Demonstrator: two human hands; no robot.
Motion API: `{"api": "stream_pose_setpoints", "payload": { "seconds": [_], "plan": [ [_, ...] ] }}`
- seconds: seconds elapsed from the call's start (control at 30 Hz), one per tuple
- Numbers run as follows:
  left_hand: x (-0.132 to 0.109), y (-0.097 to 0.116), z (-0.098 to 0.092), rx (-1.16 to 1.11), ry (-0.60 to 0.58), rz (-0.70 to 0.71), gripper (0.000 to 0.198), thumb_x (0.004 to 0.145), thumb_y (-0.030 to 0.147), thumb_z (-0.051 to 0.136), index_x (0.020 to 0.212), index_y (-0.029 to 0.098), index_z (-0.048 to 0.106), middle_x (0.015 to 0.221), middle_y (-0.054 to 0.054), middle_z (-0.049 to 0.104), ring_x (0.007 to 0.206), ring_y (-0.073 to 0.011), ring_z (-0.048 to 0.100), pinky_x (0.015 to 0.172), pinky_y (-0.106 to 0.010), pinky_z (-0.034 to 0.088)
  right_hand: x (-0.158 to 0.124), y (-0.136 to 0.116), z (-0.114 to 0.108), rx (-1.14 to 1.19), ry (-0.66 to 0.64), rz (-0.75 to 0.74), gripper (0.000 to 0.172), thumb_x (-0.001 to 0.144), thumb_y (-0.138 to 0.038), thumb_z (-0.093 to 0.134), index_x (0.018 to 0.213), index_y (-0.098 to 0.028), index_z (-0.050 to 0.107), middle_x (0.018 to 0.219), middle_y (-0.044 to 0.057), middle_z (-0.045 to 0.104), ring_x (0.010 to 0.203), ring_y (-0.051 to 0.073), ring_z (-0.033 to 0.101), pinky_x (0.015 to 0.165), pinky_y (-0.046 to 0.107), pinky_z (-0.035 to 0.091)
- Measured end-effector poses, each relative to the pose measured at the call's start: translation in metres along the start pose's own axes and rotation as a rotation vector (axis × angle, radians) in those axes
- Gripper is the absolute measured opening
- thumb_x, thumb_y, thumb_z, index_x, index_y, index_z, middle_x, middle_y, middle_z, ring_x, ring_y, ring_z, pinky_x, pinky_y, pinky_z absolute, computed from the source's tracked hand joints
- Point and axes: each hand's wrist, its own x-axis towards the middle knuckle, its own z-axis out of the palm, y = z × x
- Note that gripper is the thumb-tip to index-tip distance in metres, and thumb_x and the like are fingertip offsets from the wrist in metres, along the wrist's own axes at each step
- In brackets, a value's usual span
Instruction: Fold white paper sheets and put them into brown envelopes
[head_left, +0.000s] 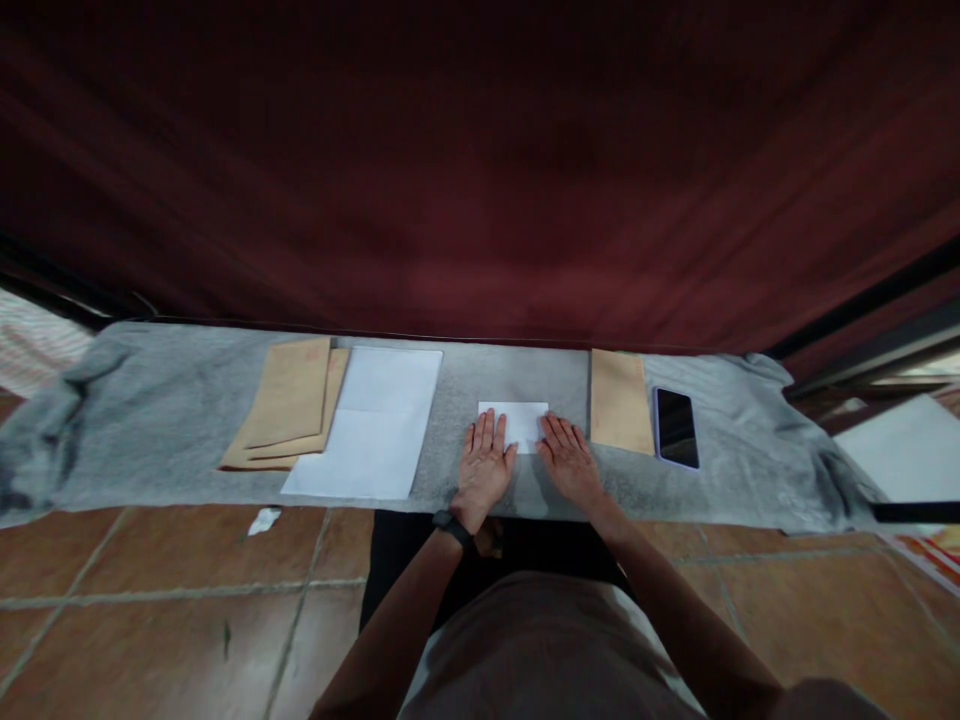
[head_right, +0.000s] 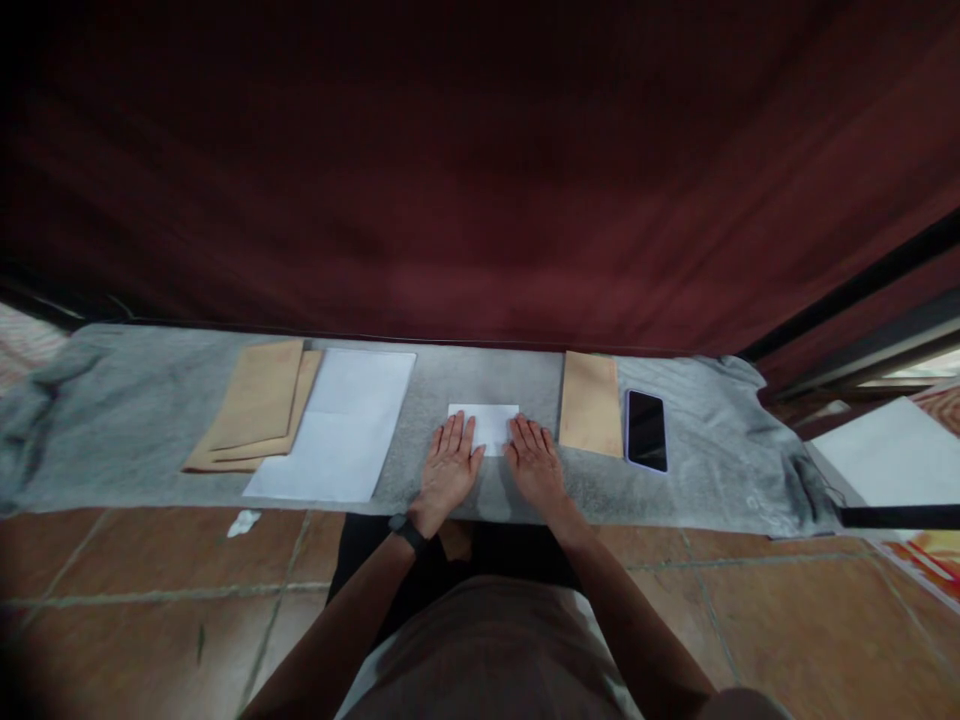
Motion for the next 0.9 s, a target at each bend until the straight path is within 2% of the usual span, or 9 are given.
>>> {"api": "stream_pose_setpoints", "payload": {
  "seconds": [0.23, 0.4, 0.5, 0.6, 0.7, 0.8, 0.9],
  "plan": [
    [0.0, 0.001, 0.002, -0.006, 0.006, -0.004, 0.062, 0.103, 0.041, 0.037, 0.159, 0.015, 0.031, 0.166, -0.014, 0.027, 0.154, -0.0279, 0.026, 0.125, -0.049, 0.025, 0.021, -0.014, 0.002, 0.034, -0.047, -0.011, 0.051, 0.107, -0.033, 0.034, 0.152, -0.013, 0.046, 0.156, 0.013, 0.046, 0.146, 0.028, 0.04, 0.12, 0.049, 0.028],
    [0.001, 0.004, -0.002, 0.006, -0.01, -0.017, 0.059, 0.104, 0.04, 0.035, 0.157, 0.014, 0.035, 0.164, -0.015, 0.031, 0.154, -0.0293, 0.026, 0.125, -0.054, 0.021, 0.02, -0.013, 0.008, 0.01, -0.042, 0.029, 0.051, 0.106, -0.036, 0.038, 0.153, -0.015, 0.045, 0.16, 0.014, 0.039, 0.147, 0.029, 0.038, 0.12, 0.05, 0.026],
    [0.01, 0.013, -0.006, 0.009, -0.02, -0.037, 0.057, 0.104, 0.038, 0.033, 0.153, 0.009, 0.041, 0.161, -0.019, 0.036, 0.153, -0.0302, 0.027, 0.126, -0.054, 0.019, 0.018, -0.011, 0.01, -0.021, -0.034, 0.056, 0.051, 0.106, -0.037, 0.039, 0.153, -0.018, 0.044, 0.162, 0.015, 0.036, 0.147, 0.031, 0.037, 0.12, 0.053, 0.025],
    [0.022, 0.026, -0.006, -0.05, -0.038, 0.059, 0.055, 0.105, 0.035, 0.029, 0.153, 0.012, 0.042, 0.163, -0.013, 0.036, 0.154, -0.0255, 0.025, 0.127, -0.048, 0.019, 0.017, -0.01, 0.011, -0.05, -0.06, 0.044, 0.052, 0.105, -0.031, 0.04, 0.155, -0.018, 0.041, 0.163, 0.014, 0.034, 0.148, 0.031, 0.035, 0.12, 0.053, 0.024],
    [0.031, 0.032, -0.003, -0.106, -0.063, 0.14, 0.055, 0.106, 0.039, 0.027, 0.156, 0.018, 0.038, 0.163, -0.008, 0.036, 0.155, -0.0229, 0.023, 0.128, -0.046, 0.02, 0.017, -0.009, 0.011, -0.069, -0.096, 0.037, 0.053, 0.103, -0.024, 0.04, 0.155, -0.017, 0.041, 0.164, 0.014, 0.033, 0.149, 0.03, 0.034, 0.121, 0.051, 0.023],
    [0.033, 0.024, 0.002, -0.105, -0.054, 0.129, 0.061, 0.105, 0.047, 0.03, 0.157, 0.015, 0.036, 0.164, -0.011, 0.034, 0.155, -0.0249, 0.023, 0.127, -0.048, 0.021, 0.017, -0.01, 0.011, -0.062, -0.087, 0.042, 0.052, 0.104, -0.027, 0.039, 0.155, -0.018, 0.041, 0.163, 0.014, 0.035, 0.148, 0.031, 0.035, 0.12, 0.053, 0.024],
    [0.028, 0.007, 0.003, -0.077, -0.029, 0.135, 0.062, 0.104, 0.049, 0.032, 0.157, 0.016, 0.035, 0.166, -0.011, 0.03, 0.155, -0.0255, 0.023, 0.127, -0.048, 0.02, 0.017, -0.01, 0.012, -0.043, -0.046, 0.036, 0.052, 0.105, -0.033, 0.039, 0.155, -0.017, 0.041, 0.162, 0.016, 0.037, 0.148, 0.032, 0.035, 0.119, 0.055, 0.024]
  ]
}}
